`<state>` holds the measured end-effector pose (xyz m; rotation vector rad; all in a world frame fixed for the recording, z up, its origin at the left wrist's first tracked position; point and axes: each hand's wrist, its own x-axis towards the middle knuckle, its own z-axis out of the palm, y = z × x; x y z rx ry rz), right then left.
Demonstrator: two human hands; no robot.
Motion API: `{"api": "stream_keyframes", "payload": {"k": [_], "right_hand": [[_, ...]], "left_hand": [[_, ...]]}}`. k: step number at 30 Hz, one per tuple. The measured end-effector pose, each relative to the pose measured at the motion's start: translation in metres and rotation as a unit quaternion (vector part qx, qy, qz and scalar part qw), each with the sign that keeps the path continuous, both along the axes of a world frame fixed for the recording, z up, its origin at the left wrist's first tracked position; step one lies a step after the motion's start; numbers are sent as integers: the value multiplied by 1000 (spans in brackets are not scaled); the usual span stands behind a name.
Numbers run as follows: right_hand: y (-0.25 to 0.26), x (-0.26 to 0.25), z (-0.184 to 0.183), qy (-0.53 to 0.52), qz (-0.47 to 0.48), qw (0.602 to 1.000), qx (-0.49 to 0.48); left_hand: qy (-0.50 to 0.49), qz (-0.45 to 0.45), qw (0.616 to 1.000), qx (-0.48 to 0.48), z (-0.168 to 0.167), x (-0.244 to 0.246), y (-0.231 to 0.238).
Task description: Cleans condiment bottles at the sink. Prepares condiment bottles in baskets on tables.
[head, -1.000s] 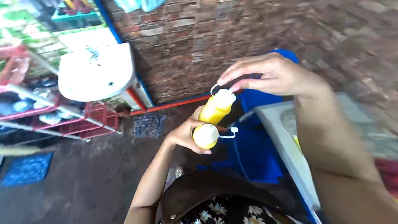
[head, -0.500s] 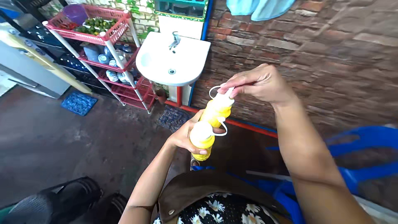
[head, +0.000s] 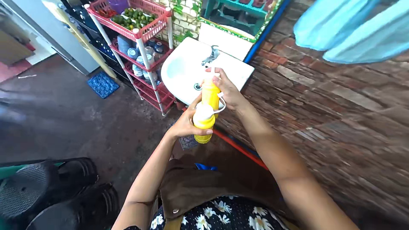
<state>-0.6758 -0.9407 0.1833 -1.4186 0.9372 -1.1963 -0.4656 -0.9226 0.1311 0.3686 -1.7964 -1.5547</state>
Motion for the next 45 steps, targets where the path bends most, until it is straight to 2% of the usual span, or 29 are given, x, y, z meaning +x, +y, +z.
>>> {"api": "stream_keyframes", "payload": {"k": [3,8,12,14,17,21,24,28,31,36,39,42,45], "right_hand": [[-53,5,-11,18,17,999,34],[-134,2,-54,155,-1,979,133],[-172,-11,-100,214,-54,946,238],[-184,-18,-112,222,-90,932,270],[-192,-30,-122,210,-124,932,269],[-197,-32,-140,147,-180,936,264],[-198,-33,-151,117,-189,961,166],[-206,-30,-147,198,-173,961,85],[-203,-34,-138,226,-133,955,141],[-196,-47,-136,64,-80,972,213],[-192,-55,-135,21,-57,969,238],[-193,-58,-137,34,-31,973,228],[-191,-48,-128,115,-85,957,252]], "left_hand": [[24,41,999,-7,-13,18,-37],[28,78,996,-38,-22,65,-124],[32,106,991,-71,-13,103,-186],[61,86,992,-63,-11,111,-217],[67,78,993,-63,-8,113,-245],[82,69,992,-59,-11,109,-261],[91,42,995,-29,-23,104,-270],[77,42,996,-30,-25,99,-267],[73,53,995,-37,-24,94,-260],[44,84,995,-37,-24,87,-242],[35,97,994,-41,-24,80,-235],[65,128,990,-9,-24,62,-230],[106,184,972,99,-19,26,-224]]}}
